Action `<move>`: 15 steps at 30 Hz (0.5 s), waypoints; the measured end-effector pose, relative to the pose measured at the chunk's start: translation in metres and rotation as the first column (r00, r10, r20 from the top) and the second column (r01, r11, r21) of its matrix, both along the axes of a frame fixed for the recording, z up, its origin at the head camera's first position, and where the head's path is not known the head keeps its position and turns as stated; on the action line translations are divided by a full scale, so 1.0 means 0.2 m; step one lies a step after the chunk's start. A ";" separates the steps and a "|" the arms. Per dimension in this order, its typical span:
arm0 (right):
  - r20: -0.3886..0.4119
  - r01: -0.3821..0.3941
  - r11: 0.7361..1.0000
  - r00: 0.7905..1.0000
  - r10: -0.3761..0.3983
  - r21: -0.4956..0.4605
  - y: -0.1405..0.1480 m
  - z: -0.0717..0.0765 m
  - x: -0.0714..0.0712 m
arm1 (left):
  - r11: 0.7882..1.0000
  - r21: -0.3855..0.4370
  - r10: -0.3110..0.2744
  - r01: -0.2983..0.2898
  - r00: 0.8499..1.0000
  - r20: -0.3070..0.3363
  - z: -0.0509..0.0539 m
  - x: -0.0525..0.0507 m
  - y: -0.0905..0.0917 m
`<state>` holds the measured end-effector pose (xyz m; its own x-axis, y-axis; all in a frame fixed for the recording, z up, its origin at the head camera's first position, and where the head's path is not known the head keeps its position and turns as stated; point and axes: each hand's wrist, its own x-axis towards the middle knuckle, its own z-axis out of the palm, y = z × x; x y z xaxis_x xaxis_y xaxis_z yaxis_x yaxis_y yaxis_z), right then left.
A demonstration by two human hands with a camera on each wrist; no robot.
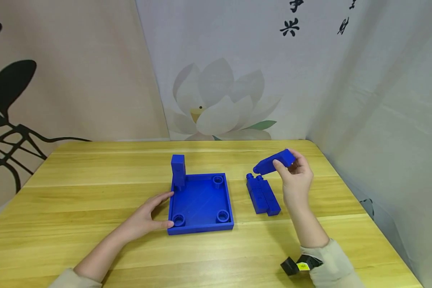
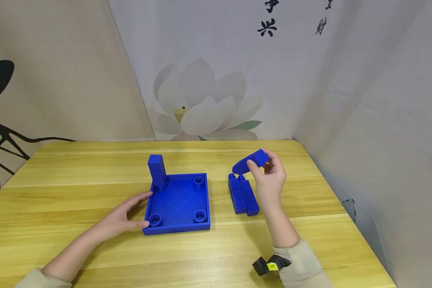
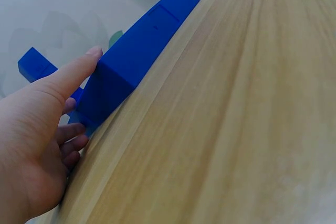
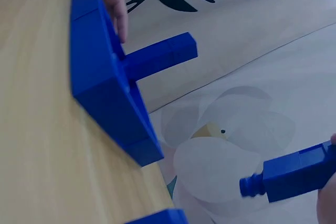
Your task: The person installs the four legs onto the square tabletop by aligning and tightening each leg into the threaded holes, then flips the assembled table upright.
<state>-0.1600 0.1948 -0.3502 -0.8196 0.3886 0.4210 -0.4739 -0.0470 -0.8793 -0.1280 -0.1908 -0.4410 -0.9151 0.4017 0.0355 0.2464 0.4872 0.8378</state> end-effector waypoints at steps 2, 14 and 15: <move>-0.001 -0.027 0.999 1.000 0.027 -0.026 -0.01 0.01 -0.01 | 1.000 -0.003 0.000 0.000 1.000 -0.001 0.00 0.00 0.00; 0.000 -0.165 0.984 0.986 0.166 -0.071 -0.10 0.04 -0.09 | 1.000 0.001 -0.001 0.001 1.000 -0.005 0.00 0.00 0.00; -0.003 -0.175 0.983 0.984 0.176 -0.060 -0.11 0.04 -0.09 | 1.000 0.000 0.000 0.000 1.000 -0.005 0.00 0.00 0.00</move>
<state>-0.1788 0.1728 -0.3427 -0.8782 0.2632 0.3994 -0.4518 -0.1820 -0.8734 -0.1273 -0.1909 -0.4411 -0.9149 0.4016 0.0400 0.2505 0.4872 0.8366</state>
